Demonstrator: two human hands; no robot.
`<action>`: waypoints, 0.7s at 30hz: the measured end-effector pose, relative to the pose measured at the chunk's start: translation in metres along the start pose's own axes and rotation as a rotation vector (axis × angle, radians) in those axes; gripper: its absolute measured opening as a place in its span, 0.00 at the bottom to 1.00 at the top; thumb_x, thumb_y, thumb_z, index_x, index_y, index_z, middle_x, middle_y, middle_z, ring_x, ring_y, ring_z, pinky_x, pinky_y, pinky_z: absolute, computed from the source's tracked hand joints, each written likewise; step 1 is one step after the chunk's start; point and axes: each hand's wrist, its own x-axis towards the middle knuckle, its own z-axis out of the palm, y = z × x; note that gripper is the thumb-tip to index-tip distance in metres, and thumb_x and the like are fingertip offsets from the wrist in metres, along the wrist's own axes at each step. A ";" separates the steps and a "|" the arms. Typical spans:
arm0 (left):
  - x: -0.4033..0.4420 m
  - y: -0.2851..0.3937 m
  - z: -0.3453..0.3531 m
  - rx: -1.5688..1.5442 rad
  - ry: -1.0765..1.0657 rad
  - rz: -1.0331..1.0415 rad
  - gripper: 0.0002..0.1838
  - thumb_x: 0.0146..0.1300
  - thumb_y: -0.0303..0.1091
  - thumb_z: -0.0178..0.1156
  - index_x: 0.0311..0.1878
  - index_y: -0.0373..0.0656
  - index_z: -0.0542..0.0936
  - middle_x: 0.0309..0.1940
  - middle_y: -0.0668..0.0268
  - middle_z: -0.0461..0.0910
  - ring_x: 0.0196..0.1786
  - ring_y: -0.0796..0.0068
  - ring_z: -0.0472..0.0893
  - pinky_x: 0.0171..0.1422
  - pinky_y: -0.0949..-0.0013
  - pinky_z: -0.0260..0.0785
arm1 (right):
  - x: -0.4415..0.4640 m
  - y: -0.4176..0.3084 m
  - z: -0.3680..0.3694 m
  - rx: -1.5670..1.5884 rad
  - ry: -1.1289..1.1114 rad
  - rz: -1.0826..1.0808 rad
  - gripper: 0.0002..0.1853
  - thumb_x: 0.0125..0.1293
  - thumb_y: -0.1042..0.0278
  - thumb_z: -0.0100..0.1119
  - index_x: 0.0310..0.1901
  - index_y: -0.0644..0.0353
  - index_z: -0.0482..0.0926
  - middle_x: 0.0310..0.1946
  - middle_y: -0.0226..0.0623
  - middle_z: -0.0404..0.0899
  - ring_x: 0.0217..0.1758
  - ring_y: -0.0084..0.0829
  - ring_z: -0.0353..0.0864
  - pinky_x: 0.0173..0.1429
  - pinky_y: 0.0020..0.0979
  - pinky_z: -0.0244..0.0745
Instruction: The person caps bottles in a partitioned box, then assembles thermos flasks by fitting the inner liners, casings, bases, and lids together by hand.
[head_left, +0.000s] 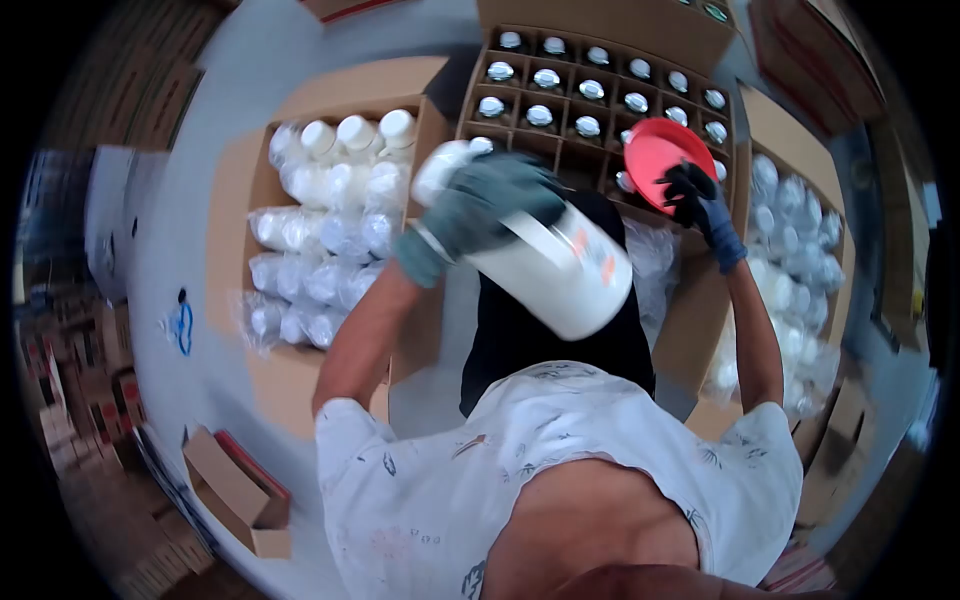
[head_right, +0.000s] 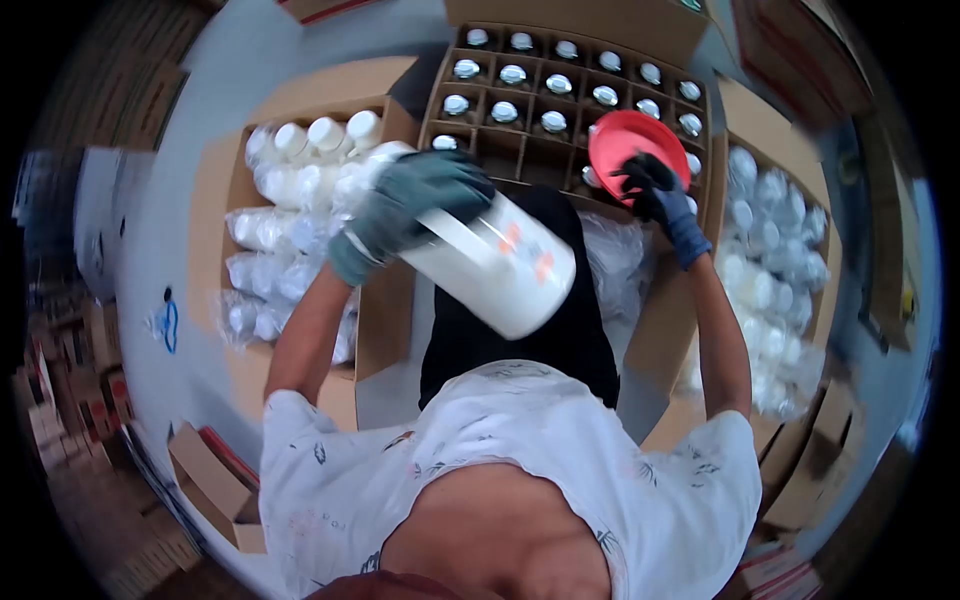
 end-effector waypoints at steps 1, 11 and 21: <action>0.006 0.009 0.011 0.009 -0.137 0.096 0.12 0.48 0.31 0.60 0.39 0.45 0.81 0.45 0.62 0.80 0.52 0.62 0.78 0.63 0.62 0.67 | 0.025 0.028 -0.016 -0.043 0.187 -0.070 0.14 0.66 0.61 0.59 0.51 0.54 0.77 0.33 0.31 0.80 0.26 0.19 0.77 0.23 0.20 0.67; -0.082 -0.070 0.001 0.260 -0.101 -0.051 0.15 0.55 0.33 0.60 0.47 0.49 0.77 0.56 0.64 0.73 0.61 0.58 0.72 0.70 0.52 0.61 | 0.073 -0.008 0.032 -0.539 -0.020 -0.274 0.19 0.65 0.70 0.57 0.58 0.63 0.73 0.54 0.37 0.77 0.55 0.30 0.76 0.59 0.28 0.70; -0.392 -0.430 -0.089 0.725 0.309 -2.183 0.42 0.59 0.72 0.37 0.65 0.50 0.70 0.73 0.58 0.53 0.75 0.47 0.47 0.72 0.36 0.32 | 0.051 -0.124 0.184 -0.665 -0.460 0.005 0.30 0.42 0.56 0.67 0.49 0.63 0.78 0.48 0.46 0.75 0.55 0.47 0.71 0.63 0.41 0.63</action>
